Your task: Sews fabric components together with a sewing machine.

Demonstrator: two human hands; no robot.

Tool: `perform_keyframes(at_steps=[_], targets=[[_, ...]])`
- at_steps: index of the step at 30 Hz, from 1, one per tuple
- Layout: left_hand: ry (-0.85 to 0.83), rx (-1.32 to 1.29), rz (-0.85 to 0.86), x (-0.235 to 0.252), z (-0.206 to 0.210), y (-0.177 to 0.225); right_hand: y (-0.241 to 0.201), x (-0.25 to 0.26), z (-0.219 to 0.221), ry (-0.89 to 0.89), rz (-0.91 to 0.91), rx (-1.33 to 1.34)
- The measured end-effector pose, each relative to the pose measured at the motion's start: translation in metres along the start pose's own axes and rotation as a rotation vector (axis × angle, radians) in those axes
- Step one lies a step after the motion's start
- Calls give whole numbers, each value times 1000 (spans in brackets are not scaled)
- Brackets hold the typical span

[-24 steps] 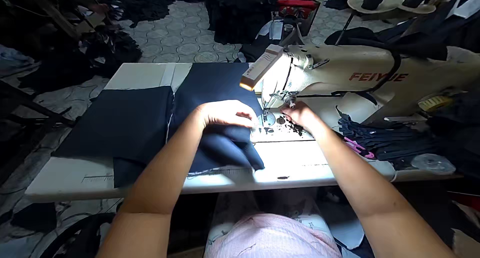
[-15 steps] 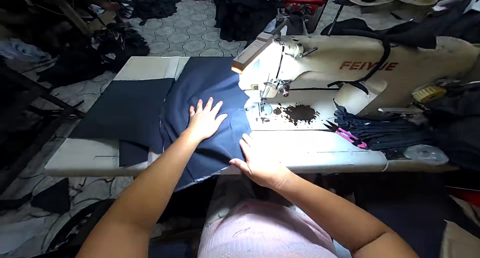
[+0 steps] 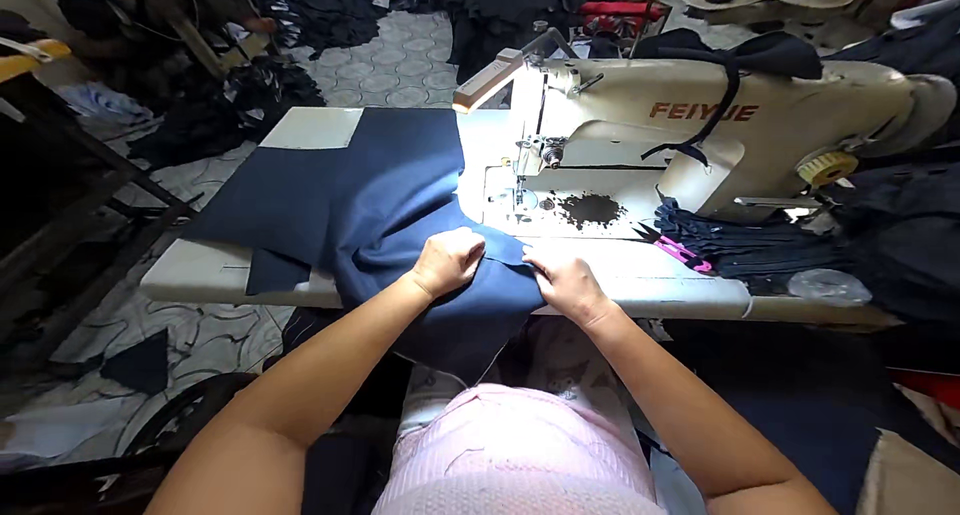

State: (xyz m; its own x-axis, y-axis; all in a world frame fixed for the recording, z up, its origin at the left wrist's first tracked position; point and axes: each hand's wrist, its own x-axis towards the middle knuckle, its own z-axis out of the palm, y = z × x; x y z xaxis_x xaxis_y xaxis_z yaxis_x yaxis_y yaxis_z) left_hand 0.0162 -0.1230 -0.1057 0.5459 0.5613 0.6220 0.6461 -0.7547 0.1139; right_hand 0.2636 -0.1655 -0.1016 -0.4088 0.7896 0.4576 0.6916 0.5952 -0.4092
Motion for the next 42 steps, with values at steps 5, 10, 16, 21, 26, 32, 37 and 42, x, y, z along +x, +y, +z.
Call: perform_keyframes(at_steps=[5, 10, 16, 21, 26, 32, 37, 42], targets=[[0, -63, 96, 6, 4, -5, -11, 6, -29, 99, 349, -83], [-456, -115, -109, 14, 5, -4, -27, 10, -37, 129, 321, -220], [-496, -138, -8, 15, 4, 25, -36, 37, 5, 109, -218, -150], [-629, -126, -122, 28, -4, 19, -5, 32, 8, -60, 127, -243], [-406, -326, -125, 66, -6, -21, -4, 19, 9, -6, 110, -226], [-565, -548, 74, 97, 11, -48, -4, 14, 15, 162, 89, -193], [-640, -609, 193, 103, -6, -44, -6, 20, 16, 161, 107, -167], [-584, -542, 149, 99, -14, -50, -9, 21, 16, 154, 139, -211]])
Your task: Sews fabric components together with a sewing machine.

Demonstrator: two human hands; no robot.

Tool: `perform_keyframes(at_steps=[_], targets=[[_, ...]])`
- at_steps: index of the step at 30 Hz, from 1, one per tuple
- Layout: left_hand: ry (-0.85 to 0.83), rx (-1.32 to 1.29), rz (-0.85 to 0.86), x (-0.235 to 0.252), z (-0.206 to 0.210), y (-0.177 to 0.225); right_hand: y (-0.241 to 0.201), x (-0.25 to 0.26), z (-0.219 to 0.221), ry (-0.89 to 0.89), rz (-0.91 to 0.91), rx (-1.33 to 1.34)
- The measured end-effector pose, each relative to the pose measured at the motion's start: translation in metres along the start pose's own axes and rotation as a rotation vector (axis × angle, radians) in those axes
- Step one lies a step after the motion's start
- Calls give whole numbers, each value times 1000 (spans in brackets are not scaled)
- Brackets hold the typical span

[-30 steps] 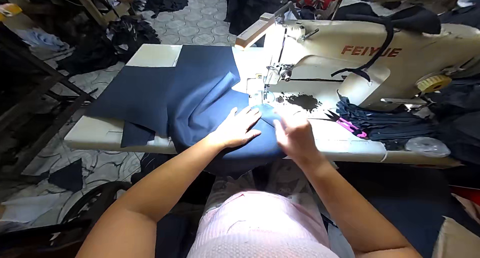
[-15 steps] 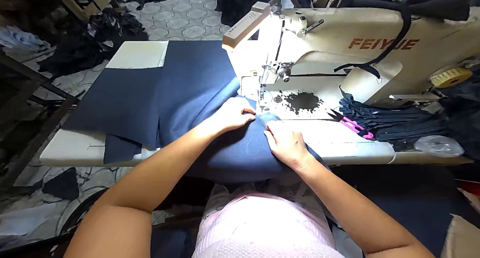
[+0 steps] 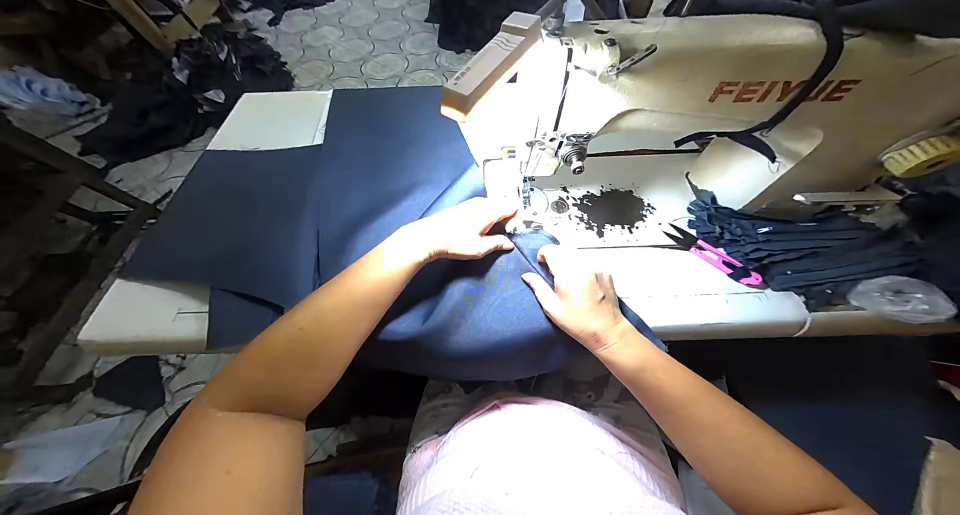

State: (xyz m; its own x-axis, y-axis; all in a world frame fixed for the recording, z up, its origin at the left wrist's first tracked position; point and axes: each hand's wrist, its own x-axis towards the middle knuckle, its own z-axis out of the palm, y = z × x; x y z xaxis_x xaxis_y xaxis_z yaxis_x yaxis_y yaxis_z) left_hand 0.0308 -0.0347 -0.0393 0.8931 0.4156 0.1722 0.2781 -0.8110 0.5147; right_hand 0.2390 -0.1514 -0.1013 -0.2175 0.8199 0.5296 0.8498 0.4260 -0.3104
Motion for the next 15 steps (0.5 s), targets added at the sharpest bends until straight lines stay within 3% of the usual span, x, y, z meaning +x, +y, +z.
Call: perform_keyframes(at_steps=[6, 15], targets=[[63, 3, 48, -4, 1, -3, 1, -3, 1, 7, -5, -48], [18, -5, 79, 5, -2, -5, 3, -5, 8, 26, -129, -55]])
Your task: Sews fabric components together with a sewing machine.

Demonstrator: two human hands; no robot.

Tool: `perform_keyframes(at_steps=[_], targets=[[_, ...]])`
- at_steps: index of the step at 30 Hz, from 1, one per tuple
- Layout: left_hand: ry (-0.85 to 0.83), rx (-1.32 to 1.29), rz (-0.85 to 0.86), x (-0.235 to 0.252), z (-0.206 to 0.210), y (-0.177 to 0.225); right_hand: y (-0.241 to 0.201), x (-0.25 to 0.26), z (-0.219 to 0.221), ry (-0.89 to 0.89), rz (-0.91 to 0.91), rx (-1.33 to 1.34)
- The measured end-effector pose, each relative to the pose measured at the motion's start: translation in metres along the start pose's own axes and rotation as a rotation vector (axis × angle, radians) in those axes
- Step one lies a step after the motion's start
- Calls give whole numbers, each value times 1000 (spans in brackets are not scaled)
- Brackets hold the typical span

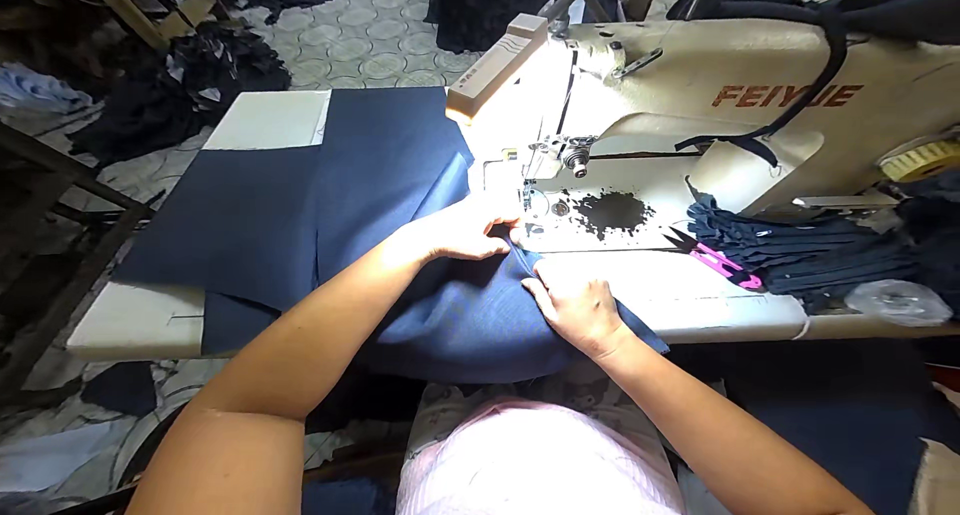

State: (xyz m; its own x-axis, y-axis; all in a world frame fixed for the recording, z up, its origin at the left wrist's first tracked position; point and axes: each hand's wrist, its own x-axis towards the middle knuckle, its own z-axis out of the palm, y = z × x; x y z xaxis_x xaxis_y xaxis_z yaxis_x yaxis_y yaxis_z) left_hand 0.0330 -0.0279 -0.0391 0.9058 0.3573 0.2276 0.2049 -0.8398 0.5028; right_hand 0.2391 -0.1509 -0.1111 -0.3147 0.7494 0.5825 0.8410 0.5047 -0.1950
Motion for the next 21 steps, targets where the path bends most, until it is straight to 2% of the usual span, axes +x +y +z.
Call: perform_keyframes(at_steps=[7, 12, 18, 20, 21], targets=[[-97, -108, -39, 9, -11, 1, -1, 0, -1, 20, 27, 3], [-34, -104, -85, 1, -16, -1, -1, -1, -2, 45, 22, 11], [10, -98, -19, -6, -17, -5, -3, -3, 1, 57, -48, -1], [-5, -93, -5, -8, -20, -4, -9, -2, 2, 52, -1, 106], [-19, -98, -9, -9, -23, -2, -16, 0, 0, 1, 88, 250]])
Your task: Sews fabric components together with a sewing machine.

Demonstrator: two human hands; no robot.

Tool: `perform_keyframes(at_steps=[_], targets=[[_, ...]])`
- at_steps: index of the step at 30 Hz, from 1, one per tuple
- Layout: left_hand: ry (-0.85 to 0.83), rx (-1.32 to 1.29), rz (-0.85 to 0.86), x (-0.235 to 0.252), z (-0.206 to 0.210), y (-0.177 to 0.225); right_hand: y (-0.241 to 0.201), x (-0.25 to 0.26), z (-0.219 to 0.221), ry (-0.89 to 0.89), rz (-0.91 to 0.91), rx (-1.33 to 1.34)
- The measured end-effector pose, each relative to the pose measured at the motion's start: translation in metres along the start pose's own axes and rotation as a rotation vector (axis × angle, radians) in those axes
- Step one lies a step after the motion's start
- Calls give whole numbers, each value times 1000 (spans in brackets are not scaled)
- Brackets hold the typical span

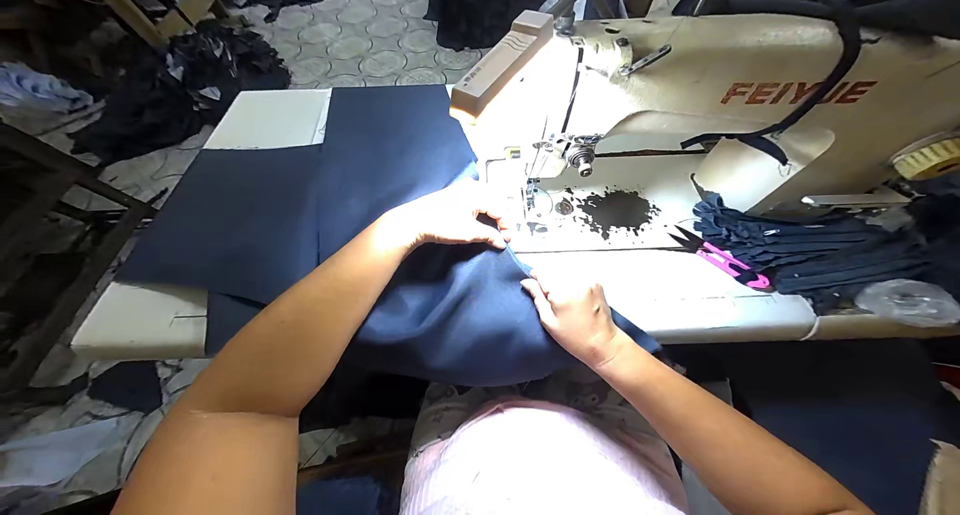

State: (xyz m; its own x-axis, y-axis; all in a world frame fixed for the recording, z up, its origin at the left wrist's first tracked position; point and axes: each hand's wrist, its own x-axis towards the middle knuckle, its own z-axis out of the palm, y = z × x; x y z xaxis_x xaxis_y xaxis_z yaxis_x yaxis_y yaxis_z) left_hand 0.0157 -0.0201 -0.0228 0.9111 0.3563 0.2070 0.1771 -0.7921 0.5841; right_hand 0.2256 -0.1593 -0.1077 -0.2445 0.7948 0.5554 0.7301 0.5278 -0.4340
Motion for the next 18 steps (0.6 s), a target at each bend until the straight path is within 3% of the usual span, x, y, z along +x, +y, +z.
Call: perform_keyframes(at_steps=[4, 5, 8, 12, 14, 16, 18], targets=[[-77, 42, -61, -4, -19, 8, -27, 26, -22, -530, 645, 900], [-101, 69, -100, -4, -23, 7, -27, 31, -22, -577, 663, 877], [-167, 146, -170, 5, -24, -2, -18, 44, -21, -558, 486, 332], [-270, 166, -294, 24, -5, -18, 3, 65, -33, -730, 444, -48], [-281, 136, -307, 33, 3, -25, 10, 70, -39, -691, 343, -180], [-261, 124, -315, 36, 6, -28, 30, 65, -38, -526, 141, -217], [-238, 112, -305, 36, 8, -31, 44, 60, -40, -525, 207, -261]])
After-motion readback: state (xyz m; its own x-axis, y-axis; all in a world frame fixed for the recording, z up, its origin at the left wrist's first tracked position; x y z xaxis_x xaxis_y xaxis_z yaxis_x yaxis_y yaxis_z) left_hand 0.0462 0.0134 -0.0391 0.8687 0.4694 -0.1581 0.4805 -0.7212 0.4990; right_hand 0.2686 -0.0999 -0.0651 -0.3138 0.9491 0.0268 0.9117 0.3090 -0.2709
